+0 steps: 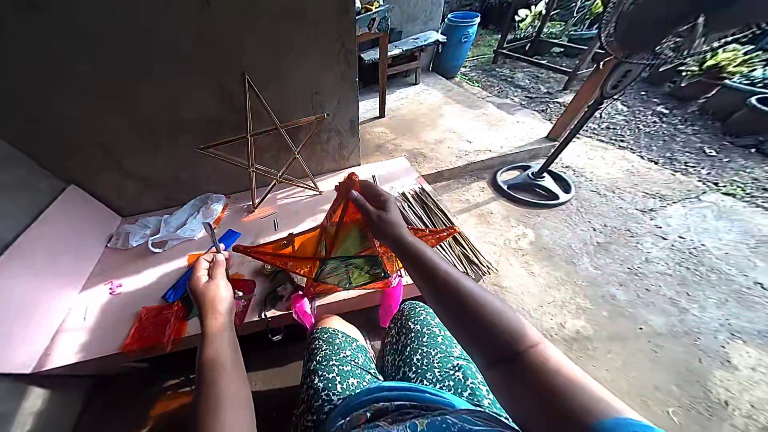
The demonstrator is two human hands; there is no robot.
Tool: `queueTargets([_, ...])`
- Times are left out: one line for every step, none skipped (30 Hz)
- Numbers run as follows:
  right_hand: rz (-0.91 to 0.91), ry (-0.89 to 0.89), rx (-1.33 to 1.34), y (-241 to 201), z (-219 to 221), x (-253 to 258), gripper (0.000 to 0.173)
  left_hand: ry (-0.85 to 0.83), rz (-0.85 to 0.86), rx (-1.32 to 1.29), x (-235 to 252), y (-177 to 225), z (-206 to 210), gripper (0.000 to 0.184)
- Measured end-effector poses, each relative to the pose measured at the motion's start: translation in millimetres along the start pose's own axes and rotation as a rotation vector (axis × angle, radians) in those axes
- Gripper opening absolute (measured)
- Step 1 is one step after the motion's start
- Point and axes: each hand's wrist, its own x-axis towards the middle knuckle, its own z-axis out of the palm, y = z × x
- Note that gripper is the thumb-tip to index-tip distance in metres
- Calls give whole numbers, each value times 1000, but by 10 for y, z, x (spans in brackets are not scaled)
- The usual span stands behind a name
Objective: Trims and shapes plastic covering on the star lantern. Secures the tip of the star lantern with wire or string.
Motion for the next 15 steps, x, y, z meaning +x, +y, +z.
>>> queueTargets([-6,-1,5,17,18,11,29,-24,48,-25,7,97,10,22])
queueTargets([-9,-1,12,30,38,17,29,-62,90,-61,2,187,26,21])
queueTargets([-9,-2,18,43,58,11,30,-103,133,-86,-9,262,40,20])
queueTargets([-14,-3,17,54,77,8,30,-142,166,-90,-20,339,57,20])
queueTargets([-28,0,11,67,97,15,30,-170,189,-80,-27,408,81,19])
queueTargets([-42,2,8,85,112,19,29,-196,205,-64,-39,467,104,18])
queueTargets([-53,5,7,111,124,20,30,-218,218,-54,-45,505,135,18])
queueTargets([-66,8,8,145,135,23,29,-227,232,-52,-39,512,175,17])
queueTargets([-77,10,10,184,148,18,29,-239,237,-51,-43,502,209,16])
queueTargets([-80,13,11,222,160,6,29,-252,236,-46,-55,491,240,15])
queueTargets([-82,13,9,257,169,1,29,-260,235,-44,-64,478,273,15])
queueTargets([-84,14,1,291,182,-2,29,-271,233,-43,-71,464,304,15])
queueTargets([-87,14,-9,322,194,-8,28,-280,229,-42,-81,451,334,14])
queueTargets([-89,10,-14,353,204,-19,29,-289,229,-45,-92,435,362,13])
queueTargets([-88,11,-20,382,216,-29,29,-299,231,-50,-103,424,388,13])
